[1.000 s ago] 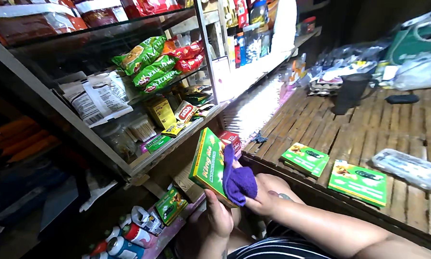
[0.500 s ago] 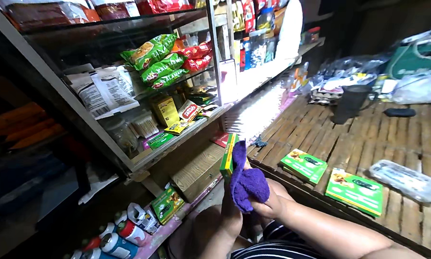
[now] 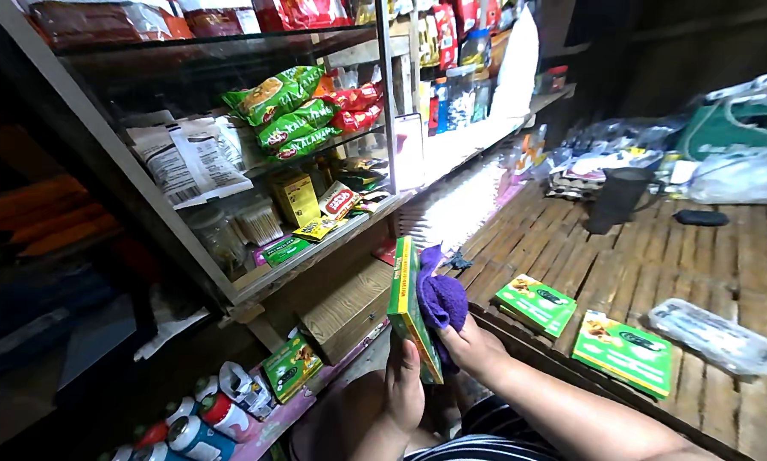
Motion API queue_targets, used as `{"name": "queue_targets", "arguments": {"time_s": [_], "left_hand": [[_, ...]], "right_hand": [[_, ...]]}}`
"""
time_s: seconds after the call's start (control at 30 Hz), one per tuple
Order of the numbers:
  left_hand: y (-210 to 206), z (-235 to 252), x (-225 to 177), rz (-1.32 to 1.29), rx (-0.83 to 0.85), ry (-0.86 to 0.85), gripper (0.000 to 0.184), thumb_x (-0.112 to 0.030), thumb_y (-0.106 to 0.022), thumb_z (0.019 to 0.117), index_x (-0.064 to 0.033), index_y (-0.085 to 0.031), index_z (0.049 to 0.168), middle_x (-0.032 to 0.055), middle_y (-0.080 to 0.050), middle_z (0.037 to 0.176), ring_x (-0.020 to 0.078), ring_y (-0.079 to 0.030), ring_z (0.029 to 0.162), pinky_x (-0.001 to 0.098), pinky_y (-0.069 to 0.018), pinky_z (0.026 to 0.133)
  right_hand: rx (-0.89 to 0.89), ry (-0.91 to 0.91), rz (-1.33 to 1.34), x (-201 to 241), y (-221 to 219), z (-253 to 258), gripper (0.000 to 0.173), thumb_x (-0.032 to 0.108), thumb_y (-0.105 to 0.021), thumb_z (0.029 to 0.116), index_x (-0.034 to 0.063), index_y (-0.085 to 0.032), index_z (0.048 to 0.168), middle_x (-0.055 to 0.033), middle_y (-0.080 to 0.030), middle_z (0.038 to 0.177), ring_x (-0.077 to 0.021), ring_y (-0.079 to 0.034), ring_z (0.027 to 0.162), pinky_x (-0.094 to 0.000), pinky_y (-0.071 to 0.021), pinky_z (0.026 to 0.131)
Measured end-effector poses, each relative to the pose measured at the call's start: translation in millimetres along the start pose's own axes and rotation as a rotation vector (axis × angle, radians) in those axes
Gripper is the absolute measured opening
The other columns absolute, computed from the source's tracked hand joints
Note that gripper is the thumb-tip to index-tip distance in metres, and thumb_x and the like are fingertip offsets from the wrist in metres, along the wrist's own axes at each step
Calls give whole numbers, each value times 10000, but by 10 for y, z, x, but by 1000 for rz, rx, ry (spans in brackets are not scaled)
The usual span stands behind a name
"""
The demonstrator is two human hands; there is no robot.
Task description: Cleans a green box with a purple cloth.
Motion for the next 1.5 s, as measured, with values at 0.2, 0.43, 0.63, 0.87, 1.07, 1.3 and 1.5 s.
{"name": "queue_targets", "arguments": {"time_s": [0.2, 0.43, 0.63, 0.87, 1.07, 1.3, 1.5], "left_hand": [[93, 56, -43, -41, -116, -41, 842, -691, -423, 955, -26, -346, 1466, -3, -583, 1344, 27, -533, 1275, 290, -448, 1107], [165, 58, -69, -106, -44, 114, 856, -773, -413, 901, -85, -465, 1407, -31, -667, 1233, 23, -612, 1168, 274, -509, 1031], [83, -16, -236, -29, 51, 99, 748, -611, -262, 1053, 42, -450, 1365, 74, -625, 1214, 48, -598, 1149, 256, -486, 1016], [60, 8, -89, 129, 115, 110, 490, -71, -381, 1039, 223, -293, 1421, 238, -529, 1336, 18, -517, 1210, 159, -402, 1049], [-77, -89, -81, 217, 37, 209, 484, -102, -385, 1041, 154, -322, 1446, 128, -526, 1348, -46, -489, 1216, 139, -384, 1061], [-46, -32, 82, 48, 80, 85, 899, -647, -335, 1008, 107, -277, 1495, 92, -544, 1412, 6, -517, 1292, 239, -418, 1127], [-2, -21, 26, -22, -50, -1, 839, -680, -381, 971, 2, -373, 1460, -4, -606, 1334, 10, -549, 1260, 268, -450, 1105]], "right_hand": [[110, 146, 23, 109, -173, -178, 599, 486, -450, 1063, 20, -492, 1436, -57, -586, 1420, -28, -511, 1332, -287, -422, 1153], [257, 375, -10, 260, -251, -191, 659, 510, -395, 1048, 1, -452, 1463, -175, -458, 1537, -182, -380, 1475, -390, -277, 1254], [311, 395, -5, 303, -246, -175, 700, 542, -403, 1025, -16, -497, 1438, -223, -505, 1488, -249, -432, 1442, -454, -284, 1244], [270, 457, -108, 364, -102, -100, 591, 468, -407, 1064, 13, -471, 1435, -167, -461, 1534, -155, -367, 1481, -363, -260, 1253], [184, 384, -144, 416, 40, 36, 470, 386, -437, 1081, 13, -546, 1345, -113, -583, 1387, -43, -476, 1361, -262, -363, 1174], [-10, 187, -30, -5, 135, 111, 464, 491, -462, 1058, 98, -608, 1257, 54, -685, 1161, 29, -606, 1138, -259, -510, 1039], [12, 99, -123, 18, 65, -2, 550, 479, -479, 1054, -8, -584, 1287, -77, -667, 1231, -29, -584, 1214, -279, -470, 1093]]}}
Point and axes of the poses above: each hand's wrist, its own z-axis towards the middle knuckle, its own y-axis out of the back of the hand, x = y × z, the point moved 2 cm from there along z, towards the middle knuckle
